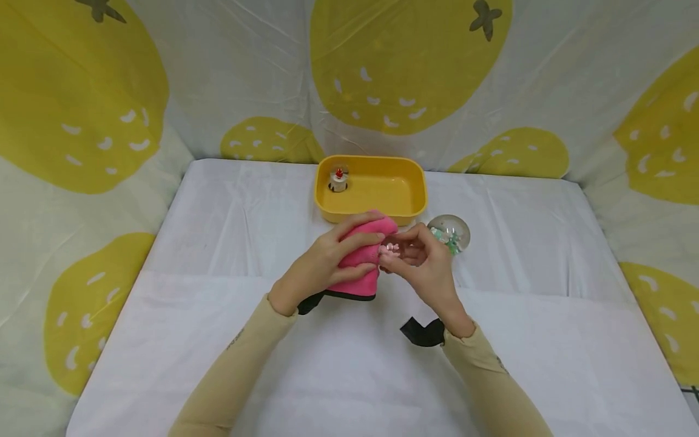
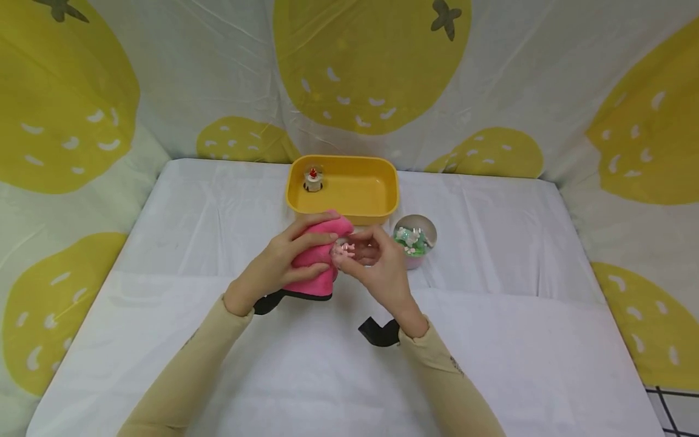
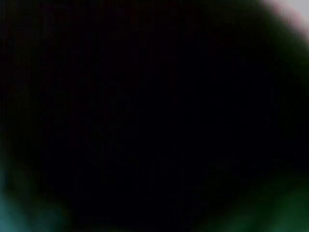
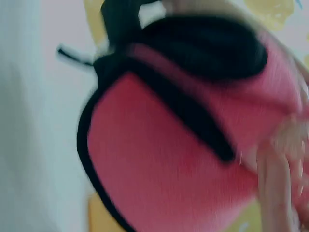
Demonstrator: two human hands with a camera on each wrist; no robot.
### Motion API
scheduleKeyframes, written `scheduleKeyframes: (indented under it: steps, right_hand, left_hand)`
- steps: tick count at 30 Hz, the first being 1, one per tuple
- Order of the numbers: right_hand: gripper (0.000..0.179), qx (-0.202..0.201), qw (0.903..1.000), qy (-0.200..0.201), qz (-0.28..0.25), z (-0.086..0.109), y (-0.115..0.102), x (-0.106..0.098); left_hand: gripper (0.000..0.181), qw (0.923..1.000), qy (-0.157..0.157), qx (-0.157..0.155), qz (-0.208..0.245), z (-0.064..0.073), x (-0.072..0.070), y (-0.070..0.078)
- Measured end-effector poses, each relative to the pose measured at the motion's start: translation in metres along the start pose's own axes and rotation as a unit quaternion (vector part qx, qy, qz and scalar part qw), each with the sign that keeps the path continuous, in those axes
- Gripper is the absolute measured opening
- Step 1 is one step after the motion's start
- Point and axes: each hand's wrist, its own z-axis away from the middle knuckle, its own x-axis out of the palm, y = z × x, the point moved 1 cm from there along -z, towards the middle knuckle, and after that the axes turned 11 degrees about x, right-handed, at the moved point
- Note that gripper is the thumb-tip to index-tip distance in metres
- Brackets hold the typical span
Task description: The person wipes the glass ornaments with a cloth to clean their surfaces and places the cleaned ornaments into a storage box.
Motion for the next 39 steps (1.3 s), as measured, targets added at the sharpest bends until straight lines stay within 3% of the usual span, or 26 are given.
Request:
scheduleKeyframes:
  steps: [3, 6, 10, 13, 15, 17, 20, 22, 24, 26, 30, 35, 39]
  right_hand:
    - [0.021, 0.087, 0.9948, 0.002, -0.054, 0.001, 0.000, 0.003]
    - [0.024, 0.110, 0.9936, 0.000, -0.027, 0.002, -0.001, 0.003]
    - [0.046, 0.034, 0.9977, -0.016, 0.057, 0.003, -0.002, 0.001]
    - [0.055, -0.036, 0.9960, -0.018, 0.080, 0.002, -0.001, 0.000]
    - [0.052, -0.057, 0.9953, -0.007, 0.078, 0.002, 0.000, 0.000]
    - [0.043, -0.044, 0.9976, 0.005, 0.053, 0.001, 0.000, 0.000]
    - [0.026, 0.021, 0.9997, 0.014, -0.001, 0.001, 0.000, 0.001]
    - [0.021, 0.062, 0.9976, 0.013, -0.028, 0.001, 0.000, 0.002]
    - [0.023, 0.074, 0.9971, 0.010, -0.018, 0.001, -0.002, 0.002]
    - [0.034, 0.045, 0.9988, 0.001, 0.017, 0.001, -0.003, 0.001]
    - [0.062, -0.071, 0.9933, -0.019, 0.090, 0.002, -0.003, -0.002]
    - [0.053, -0.185, 0.9743, -0.023, 0.127, -0.001, -0.001, -0.009]
    - [0.057, -0.215, 0.9700, -0.013, 0.113, -0.002, 0.000, -0.012]
  left_hand:
    - [0.042, 0.9998, -0.006, 0.001, -0.018, 0.000, 0.002, 0.001]
    - [0.043, 0.9999, 0.010, -0.012, 0.004, 0.001, 0.002, -0.001]
    - [0.044, 0.9975, 0.043, -0.029, 0.047, 0.003, -0.001, -0.007]
    - [0.045, 0.9968, 0.046, -0.026, 0.059, 0.002, -0.004, -0.008]
    - [0.046, 0.9976, 0.037, -0.022, 0.054, 0.002, -0.004, -0.007]
    - [0.047, 0.9990, 0.021, -0.012, 0.038, 0.001, -0.003, -0.005]
    - [0.047, 0.9999, 0.004, -0.004, 0.010, 0.000, -0.001, -0.002]
    - [0.047, 0.9999, 0.007, -0.002, 0.007, 0.000, 0.000, -0.001]
    - [0.045, 0.9994, 0.023, -0.007, 0.025, 0.000, 0.000, -0.002]
    - [0.045, 0.9973, 0.049, -0.014, 0.052, 0.000, 0.000, -0.004]
    - [0.046, 0.9923, 0.079, -0.025, 0.091, 0.001, -0.002, -0.008]
    - [0.047, 0.9930, 0.058, -0.033, 0.097, 0.001, -0.003, -0.008]
    - [0.045, 0.9954, 0.036, -0.025, 0.085, 0.000, -0.003, -0.002]
